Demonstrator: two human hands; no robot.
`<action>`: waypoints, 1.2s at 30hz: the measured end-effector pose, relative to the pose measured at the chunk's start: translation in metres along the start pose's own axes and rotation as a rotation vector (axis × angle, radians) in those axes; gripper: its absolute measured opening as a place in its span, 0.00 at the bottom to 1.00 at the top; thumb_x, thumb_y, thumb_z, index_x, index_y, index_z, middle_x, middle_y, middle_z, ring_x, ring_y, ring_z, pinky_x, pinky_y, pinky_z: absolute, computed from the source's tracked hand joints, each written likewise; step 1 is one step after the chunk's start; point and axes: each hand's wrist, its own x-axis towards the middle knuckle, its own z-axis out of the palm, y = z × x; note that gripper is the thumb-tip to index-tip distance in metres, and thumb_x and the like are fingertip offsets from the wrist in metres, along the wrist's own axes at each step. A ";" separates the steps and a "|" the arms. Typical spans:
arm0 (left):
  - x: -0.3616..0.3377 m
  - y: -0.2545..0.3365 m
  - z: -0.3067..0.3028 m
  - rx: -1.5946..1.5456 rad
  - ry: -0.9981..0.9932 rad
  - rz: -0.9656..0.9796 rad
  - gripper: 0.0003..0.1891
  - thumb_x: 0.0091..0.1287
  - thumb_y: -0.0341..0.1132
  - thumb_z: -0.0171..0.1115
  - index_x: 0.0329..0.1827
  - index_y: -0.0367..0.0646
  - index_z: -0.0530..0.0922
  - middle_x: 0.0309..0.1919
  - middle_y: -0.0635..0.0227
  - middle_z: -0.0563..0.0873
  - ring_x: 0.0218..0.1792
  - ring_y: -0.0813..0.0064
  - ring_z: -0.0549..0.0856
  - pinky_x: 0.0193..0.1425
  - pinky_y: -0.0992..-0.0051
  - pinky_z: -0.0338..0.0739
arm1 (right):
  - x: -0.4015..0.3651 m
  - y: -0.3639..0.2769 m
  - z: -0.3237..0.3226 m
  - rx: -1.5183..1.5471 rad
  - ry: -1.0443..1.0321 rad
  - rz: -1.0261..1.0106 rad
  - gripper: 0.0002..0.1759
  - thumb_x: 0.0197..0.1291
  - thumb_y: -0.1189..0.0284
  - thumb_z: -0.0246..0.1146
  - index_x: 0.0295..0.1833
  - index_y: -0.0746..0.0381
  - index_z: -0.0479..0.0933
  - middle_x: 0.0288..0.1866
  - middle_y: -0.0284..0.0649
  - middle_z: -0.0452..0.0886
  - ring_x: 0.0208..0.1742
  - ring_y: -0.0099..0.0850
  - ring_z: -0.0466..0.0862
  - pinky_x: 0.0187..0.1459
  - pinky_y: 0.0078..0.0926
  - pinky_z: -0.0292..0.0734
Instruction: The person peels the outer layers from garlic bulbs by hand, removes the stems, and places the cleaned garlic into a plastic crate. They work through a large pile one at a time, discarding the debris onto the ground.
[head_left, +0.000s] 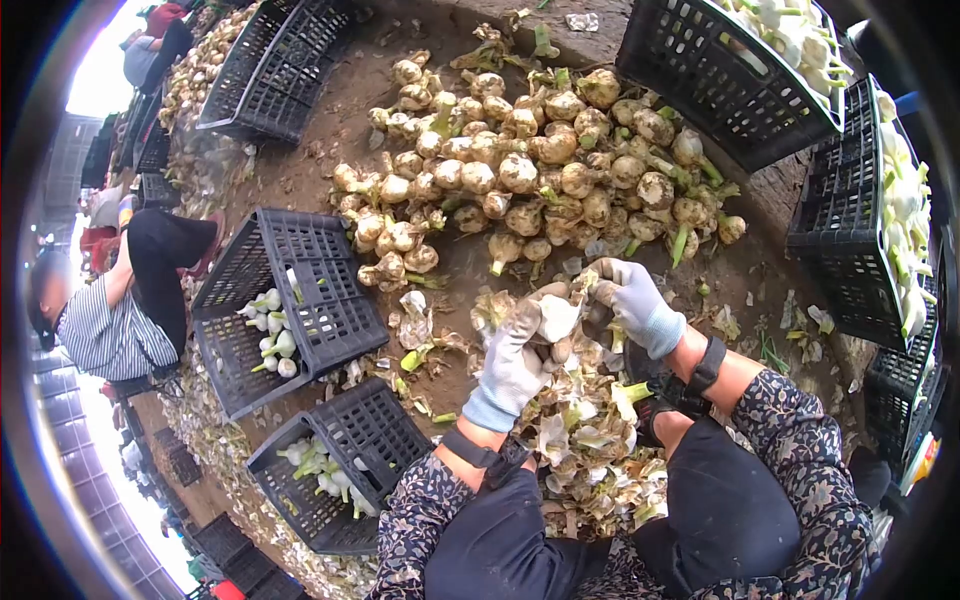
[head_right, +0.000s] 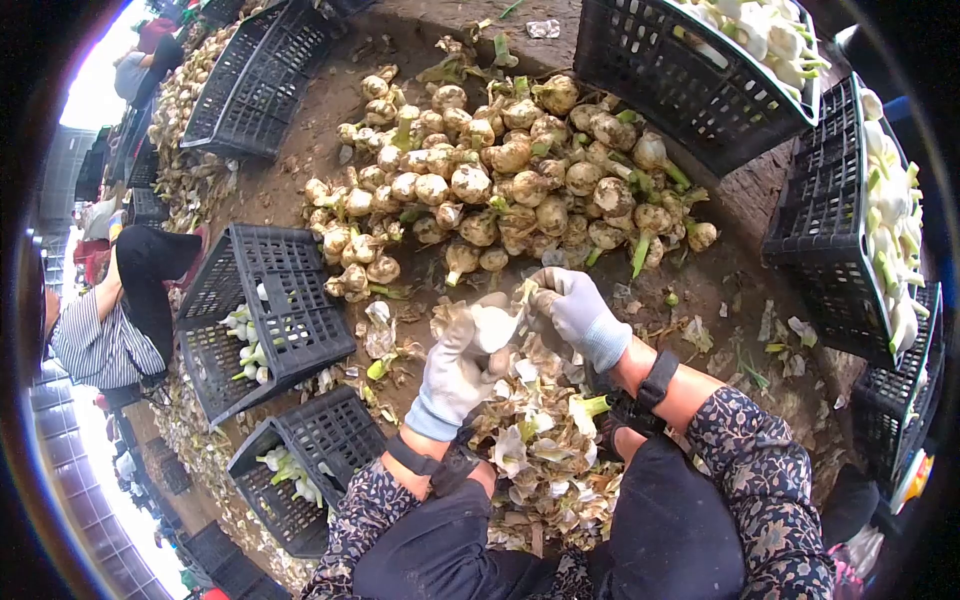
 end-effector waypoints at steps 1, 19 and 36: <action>0.001 -0.001 -0.002 -0.089 -0.063 -0.049 0.27 0.71 0.49 0.57 0.65 0.39 0.69 0.37 0.65 0.84 0.22 0.79 0.79 0.21 0.80 0.67 | 0.005 0.004 -0.002 0.039 0.028 -0.023 0.05 0.64 0.78 0.56 0.40 0.65 0.77 0.26 0.30 0.78 0.24 0.17 0.75 0.25 0.18 0.71; -0.007 0.005 0.008 -0.006 0.095 -0.021 0.26 0.71 0.50 0.55 0.62 0.39 0.72 0.40 0.68 0.85 0.28 0.80 0.80 0.27 0.83 0.73 | -0.008 -0.020 0.009 -0.308 -0.241 -0.299 0.23 0.53 0.65 0.74 0.47 0.66 0.75 0.41 0.37 0.82 0.39 0.22 0.80 0.42 0.21 0.78; -0.007 0.002 -0.015 -0.136 -0.071 -0.105 0.29 0.66 0.47 0.63 0.63 0.37 0.72 0.43 0.66 0.85 0.27 0.81 0.78 0.30 0.84 0.74 | -0.034 -0.040 0.011 -0.459 -0.178 -0.530 0.15 0.62 0.70 0.65 0.52 0.64 0.81 0.38 0.42 0.86 0.34 0.28 0.86 0.33 0.24 0.81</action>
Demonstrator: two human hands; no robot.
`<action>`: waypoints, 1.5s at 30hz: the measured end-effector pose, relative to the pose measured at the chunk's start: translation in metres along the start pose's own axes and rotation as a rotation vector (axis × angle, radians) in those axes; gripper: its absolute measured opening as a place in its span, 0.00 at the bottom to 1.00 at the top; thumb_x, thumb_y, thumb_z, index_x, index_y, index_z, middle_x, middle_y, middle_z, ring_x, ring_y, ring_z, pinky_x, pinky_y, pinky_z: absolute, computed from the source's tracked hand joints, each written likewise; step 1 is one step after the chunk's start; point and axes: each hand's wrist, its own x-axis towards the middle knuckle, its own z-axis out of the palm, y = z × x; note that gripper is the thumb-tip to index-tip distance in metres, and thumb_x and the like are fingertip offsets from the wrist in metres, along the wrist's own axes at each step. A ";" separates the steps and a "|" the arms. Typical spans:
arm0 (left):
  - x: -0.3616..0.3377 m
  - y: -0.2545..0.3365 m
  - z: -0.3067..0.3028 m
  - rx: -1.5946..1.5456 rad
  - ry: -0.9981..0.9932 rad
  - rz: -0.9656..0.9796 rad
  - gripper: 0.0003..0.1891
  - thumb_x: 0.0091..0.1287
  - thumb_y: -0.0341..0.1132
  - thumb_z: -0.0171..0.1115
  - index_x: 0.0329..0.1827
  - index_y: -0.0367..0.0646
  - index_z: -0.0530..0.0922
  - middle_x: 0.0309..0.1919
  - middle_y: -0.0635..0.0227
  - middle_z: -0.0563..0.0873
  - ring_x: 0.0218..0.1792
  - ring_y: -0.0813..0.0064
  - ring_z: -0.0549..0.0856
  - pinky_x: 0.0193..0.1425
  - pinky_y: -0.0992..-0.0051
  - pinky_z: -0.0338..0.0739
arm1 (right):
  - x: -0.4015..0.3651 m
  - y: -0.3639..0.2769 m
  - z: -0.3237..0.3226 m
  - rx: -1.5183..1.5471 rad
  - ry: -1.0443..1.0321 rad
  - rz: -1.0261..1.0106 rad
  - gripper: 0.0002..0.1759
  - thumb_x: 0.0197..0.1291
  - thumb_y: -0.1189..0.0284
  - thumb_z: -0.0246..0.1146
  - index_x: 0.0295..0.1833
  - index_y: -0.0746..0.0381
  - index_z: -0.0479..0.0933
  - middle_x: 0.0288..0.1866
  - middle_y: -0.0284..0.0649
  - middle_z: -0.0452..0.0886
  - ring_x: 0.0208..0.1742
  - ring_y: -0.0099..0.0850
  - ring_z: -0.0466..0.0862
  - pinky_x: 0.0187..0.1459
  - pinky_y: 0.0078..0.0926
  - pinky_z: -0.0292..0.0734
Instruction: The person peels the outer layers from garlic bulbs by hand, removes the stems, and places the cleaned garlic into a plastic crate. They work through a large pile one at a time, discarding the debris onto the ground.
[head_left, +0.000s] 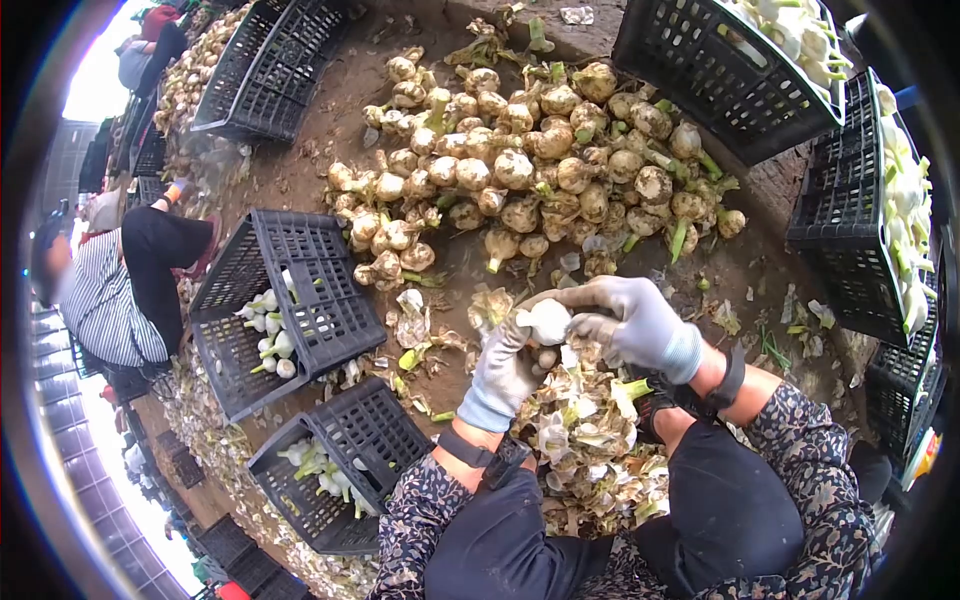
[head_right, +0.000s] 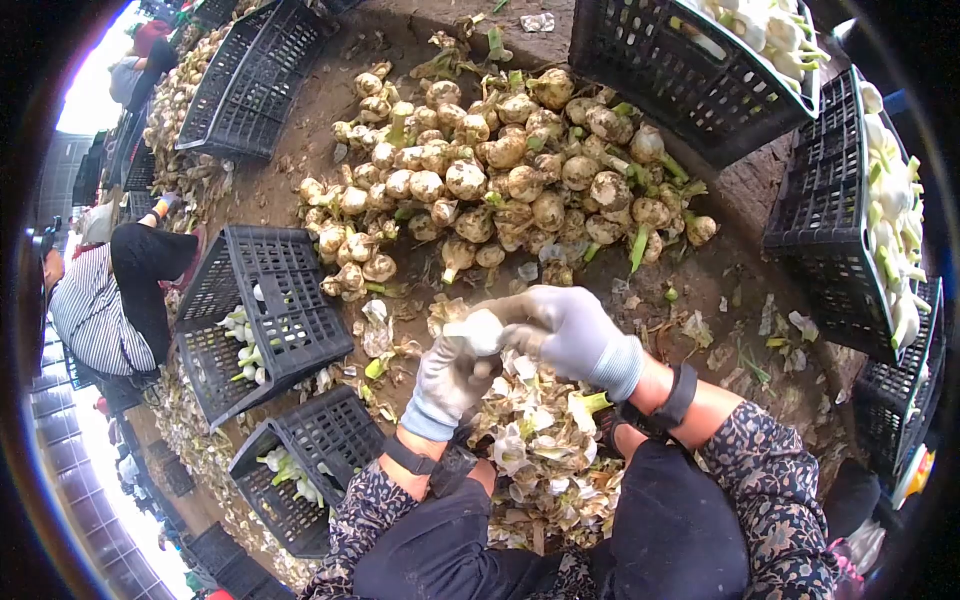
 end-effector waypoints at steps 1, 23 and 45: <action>0.000 0.000 0.005 0.037 0.024 0.028 0.29 0.65 0.48 0.64 0.63 0.38 0.73 0.42 0.67 0.85 0.28 0.82 0.79 0.29 0.84 0.74 | -0.003 -0.004 0.005 -0.200 0.069 0.011 0.14 0.58 0.71 0.66 0.50 0.60 0.82 0.37 0.42 0.85 0.35 0.34 0.86 0.35 0.28 0.80; 0.003 -0.003 0.012 0.194 0.064 0.087 0.24 0.65 0.43 0.66 0.57 0.36 0.74 0.36 0.67 0.86 0.26 0.82 0.84 0.26 0.83 0.81 | 0.011 0.005 -0.008 0.451 -0.139 0.451 0.18 0.58 0.63 0.71 0.44 0.64 0.76 0.29 0.29 0.79 0.27 0.15 0.76 0.27 0.14 0.71; -0.007 0.007 0.012 0.192 -0.006 -0.017 0.30 0.59 0.41 0.72 0.59 0.31 0.74 0.46 0.63 0.85 0.43 0.79 0.85 0.36 0.86 0.82 | 0.001 0.001 -0.006 0.759 -0.173 0.526 0.15 0.59 0.66 0.69 0.46 0.63 0.77 0.30 0.32 0.81 0.26 0.16 0.79 0.24 0.11 0.72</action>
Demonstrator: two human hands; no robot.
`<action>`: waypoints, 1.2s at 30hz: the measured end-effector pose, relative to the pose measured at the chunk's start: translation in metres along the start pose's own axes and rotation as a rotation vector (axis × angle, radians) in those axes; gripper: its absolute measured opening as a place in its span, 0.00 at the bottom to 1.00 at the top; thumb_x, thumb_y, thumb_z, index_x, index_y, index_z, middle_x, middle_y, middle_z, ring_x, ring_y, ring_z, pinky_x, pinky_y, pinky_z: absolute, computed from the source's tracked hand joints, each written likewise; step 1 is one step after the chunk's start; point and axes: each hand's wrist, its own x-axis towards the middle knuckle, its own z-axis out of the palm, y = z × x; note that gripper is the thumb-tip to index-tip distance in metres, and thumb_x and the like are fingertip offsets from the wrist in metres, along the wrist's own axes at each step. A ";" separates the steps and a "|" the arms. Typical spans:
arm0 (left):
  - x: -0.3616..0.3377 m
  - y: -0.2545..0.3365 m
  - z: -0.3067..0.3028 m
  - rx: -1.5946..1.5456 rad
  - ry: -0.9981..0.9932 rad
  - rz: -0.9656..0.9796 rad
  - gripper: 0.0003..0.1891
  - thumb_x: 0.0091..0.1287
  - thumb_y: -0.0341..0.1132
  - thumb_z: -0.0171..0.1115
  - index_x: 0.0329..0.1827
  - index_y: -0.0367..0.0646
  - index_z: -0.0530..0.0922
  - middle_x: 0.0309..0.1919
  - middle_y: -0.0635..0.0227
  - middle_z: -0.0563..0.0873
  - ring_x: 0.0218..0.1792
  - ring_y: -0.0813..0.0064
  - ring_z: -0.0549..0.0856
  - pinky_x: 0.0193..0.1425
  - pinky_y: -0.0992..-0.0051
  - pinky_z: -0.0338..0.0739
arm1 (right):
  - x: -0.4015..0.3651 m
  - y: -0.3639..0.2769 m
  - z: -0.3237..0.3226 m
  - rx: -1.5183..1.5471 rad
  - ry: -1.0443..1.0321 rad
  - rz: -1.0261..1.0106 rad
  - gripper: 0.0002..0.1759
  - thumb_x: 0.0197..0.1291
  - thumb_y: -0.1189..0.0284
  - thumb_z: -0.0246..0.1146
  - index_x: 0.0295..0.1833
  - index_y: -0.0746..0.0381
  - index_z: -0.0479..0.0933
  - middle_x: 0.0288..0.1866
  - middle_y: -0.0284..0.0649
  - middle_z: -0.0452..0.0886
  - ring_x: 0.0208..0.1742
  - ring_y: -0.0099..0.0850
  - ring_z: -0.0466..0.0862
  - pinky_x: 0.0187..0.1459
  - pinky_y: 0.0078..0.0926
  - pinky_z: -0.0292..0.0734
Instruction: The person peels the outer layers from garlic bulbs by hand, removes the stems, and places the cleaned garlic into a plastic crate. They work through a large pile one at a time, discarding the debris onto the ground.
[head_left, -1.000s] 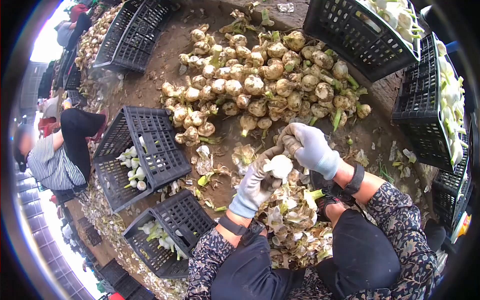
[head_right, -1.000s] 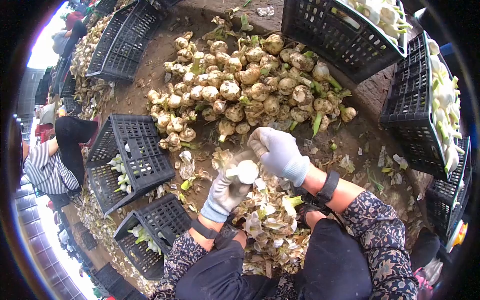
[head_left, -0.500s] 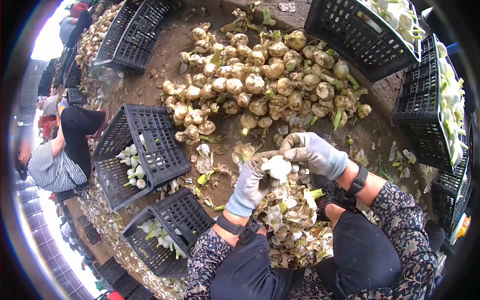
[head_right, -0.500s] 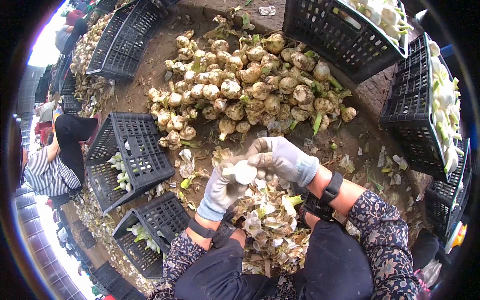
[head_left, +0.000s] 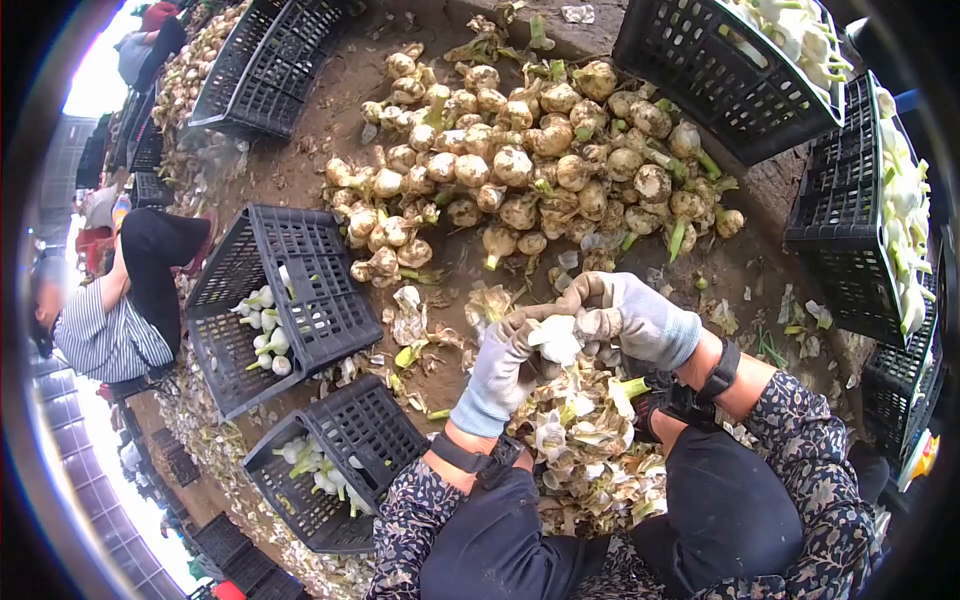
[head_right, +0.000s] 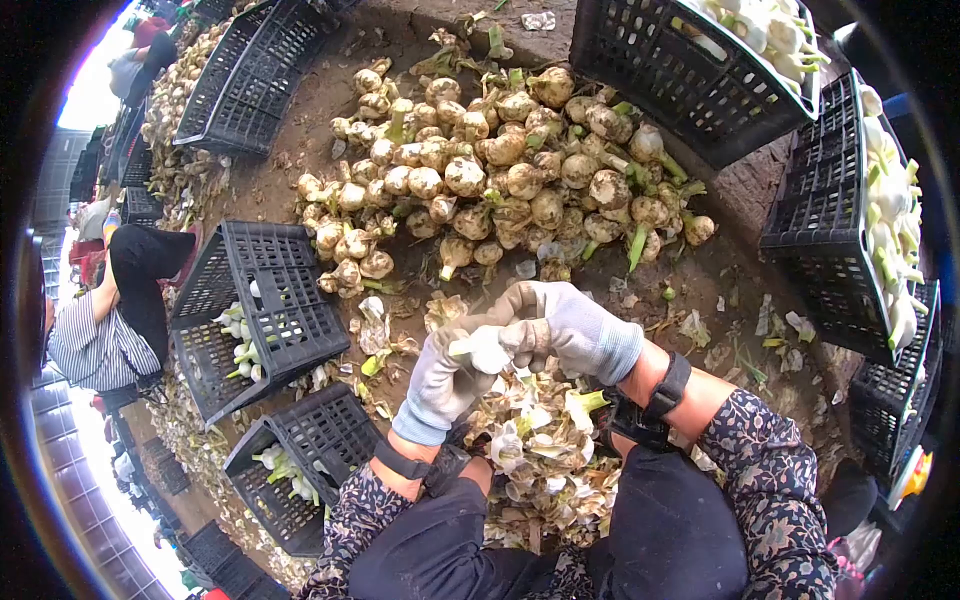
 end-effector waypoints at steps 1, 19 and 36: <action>0.000 0.001 0.001 -0.022 -0.009 -0.009 0.29 0.59 0.40 0.72 0.59 0.31 0.74 0.45 0.63 0.85 0.42 0.78 0.86 0.34 0.87 0.82 | -0.001 -0.001 -0.001 0.036 -0.017 0.028 0.14 0.60 0.66 0.68 0.46 0.63 0.77 0.28 0.32 0.81 0.25 0.17 0.79 0.24 0.12 0.72; 0.003 -0.008 0.013 0.285 0.244 0.266 0.22 0.65 0.39 0.68 0.55 0.34 0.76 0.35 0.68 0.86 0.28 0.84 0.82 0.31 0.84 0.78 | -0.003 0.002 0.013 -1.342 0.342 -0.562 0.08 0.54 0.75 0.64 0.41 0.60 0.80 0.33 0.41 0.82 0.33 0.46 0.83 0.34 0.36 0.79; 0.003 0.000 0.004 0.067 0.093 0.140 0.28 0.66 0.34 0.61 0.68 0.35 0.67 0.48 0.64 0.83 0.39 0.78 0.82 0.40 0.80 0.75 | 0.006 0.005 0.011 -0.296 0.239 -0.211 0.13 0.68 0.75 0.57 0.54 0.70 0.75 0.39 0.34 0.83 0.37 0.19 0.80 0.41 0.19 0.78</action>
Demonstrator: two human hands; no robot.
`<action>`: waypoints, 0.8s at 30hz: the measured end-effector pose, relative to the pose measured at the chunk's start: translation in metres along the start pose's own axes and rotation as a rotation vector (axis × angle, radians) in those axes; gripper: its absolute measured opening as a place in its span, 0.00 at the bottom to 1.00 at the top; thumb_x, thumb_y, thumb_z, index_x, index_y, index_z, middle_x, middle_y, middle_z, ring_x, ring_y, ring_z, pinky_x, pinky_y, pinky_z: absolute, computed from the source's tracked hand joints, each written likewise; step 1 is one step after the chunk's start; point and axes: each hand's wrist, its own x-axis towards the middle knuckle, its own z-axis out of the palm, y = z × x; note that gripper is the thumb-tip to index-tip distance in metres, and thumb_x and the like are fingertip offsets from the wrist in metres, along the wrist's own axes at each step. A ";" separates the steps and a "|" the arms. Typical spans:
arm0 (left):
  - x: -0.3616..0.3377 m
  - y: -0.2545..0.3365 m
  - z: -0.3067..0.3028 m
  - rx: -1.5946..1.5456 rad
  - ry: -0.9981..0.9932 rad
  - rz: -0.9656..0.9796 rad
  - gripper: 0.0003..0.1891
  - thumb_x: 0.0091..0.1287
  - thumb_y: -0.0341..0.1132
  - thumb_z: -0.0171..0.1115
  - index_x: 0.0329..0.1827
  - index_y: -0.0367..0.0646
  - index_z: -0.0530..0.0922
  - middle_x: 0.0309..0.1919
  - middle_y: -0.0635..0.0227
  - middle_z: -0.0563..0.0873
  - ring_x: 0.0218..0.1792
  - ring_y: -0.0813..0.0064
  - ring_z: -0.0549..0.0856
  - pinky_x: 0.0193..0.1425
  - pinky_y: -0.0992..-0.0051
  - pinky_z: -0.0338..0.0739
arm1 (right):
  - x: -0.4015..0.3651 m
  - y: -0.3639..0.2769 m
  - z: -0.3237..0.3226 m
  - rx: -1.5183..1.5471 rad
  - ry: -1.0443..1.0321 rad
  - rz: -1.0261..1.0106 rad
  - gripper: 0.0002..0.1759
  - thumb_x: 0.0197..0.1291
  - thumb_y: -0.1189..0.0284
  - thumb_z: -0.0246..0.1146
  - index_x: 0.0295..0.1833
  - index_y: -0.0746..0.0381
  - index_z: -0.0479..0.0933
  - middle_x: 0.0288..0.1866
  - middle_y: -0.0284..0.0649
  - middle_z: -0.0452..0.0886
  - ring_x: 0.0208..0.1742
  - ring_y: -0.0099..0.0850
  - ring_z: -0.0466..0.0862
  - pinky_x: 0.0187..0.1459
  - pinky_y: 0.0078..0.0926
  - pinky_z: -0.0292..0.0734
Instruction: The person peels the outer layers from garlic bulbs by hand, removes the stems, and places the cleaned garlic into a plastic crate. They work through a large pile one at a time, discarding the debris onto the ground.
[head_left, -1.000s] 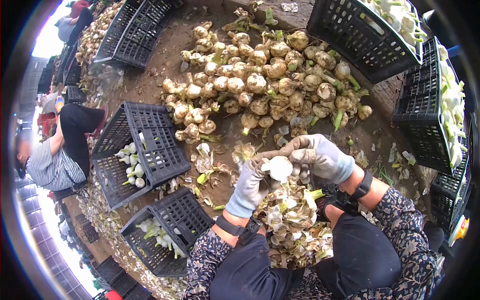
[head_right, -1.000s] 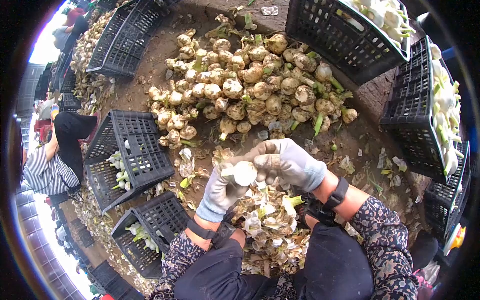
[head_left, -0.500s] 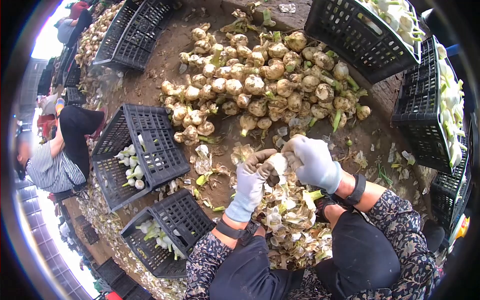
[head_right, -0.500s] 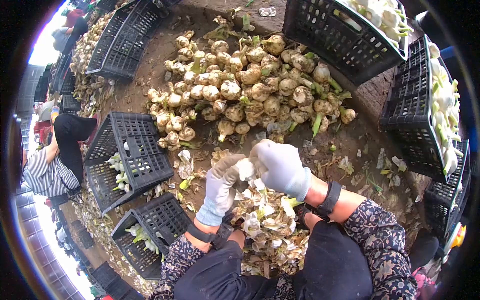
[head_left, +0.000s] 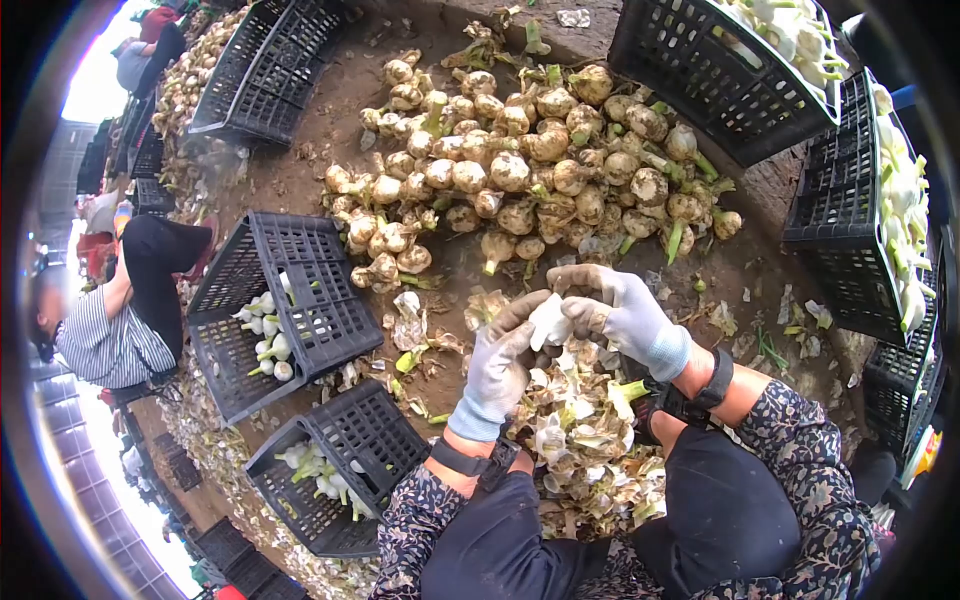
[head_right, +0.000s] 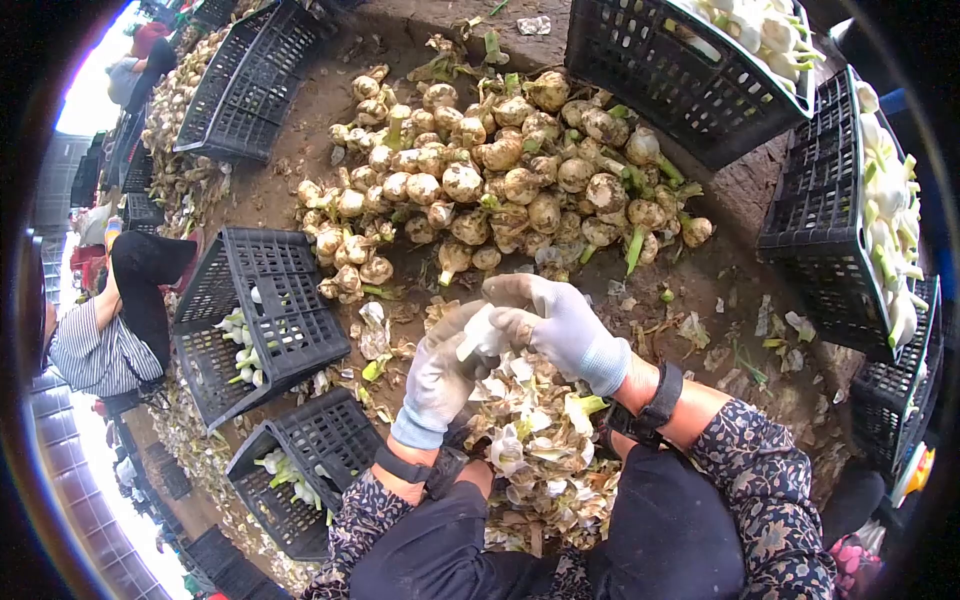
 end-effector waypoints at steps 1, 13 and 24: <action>0.000 0.000 0.000 0.002 0.000 -0.001 0.28 0.66 0.34 0.61 0.68 0.35 0.67 0.48 0.64 0.83 0.39 0.78 0.82 0.40 0.80 0.75 | 0.000 -0.001 0.001 -0.006 -0.025 -0.027 0.13 0.68 0.75 0.58 0.54 0.71 0.76 0.38 0.34 0.83 0.37 0.19 0.81 0.41 0.19 0.78; 0.005 -0.016 0.015 0.129 0.124 0.311 0.33 0.63 0.37 0.68 0.67 0.36 0.64 0.59 0.59 0.77 0.60 0.66 0.77 0.67 0.66 0.70 | -0.004 0.004 0.018 -0.578 0.269 -0.363 0.04 0.59 0.75 0.63 0.38 0.61 0.75 0.32 0.44 0.79 0.33 0.42 0.83 0.35 0.31 0.78; 0.009 -0.018 0.003 0.065 0.194 0.026 0.22 0.72 0.45 0.56 0.60 0.37 0.72 0.44 0.60 0.84 0.44 0.71 0.83 0.45 0.73 0.77 | -0.004 0.013 0.021 -0.646 0.207 -0.408 0.06 0.59 0.74 0.64 0.40 0.62 0.74 0.36 0.47 0.81 0.37 0.46 0.83 0.37 0.34 0.78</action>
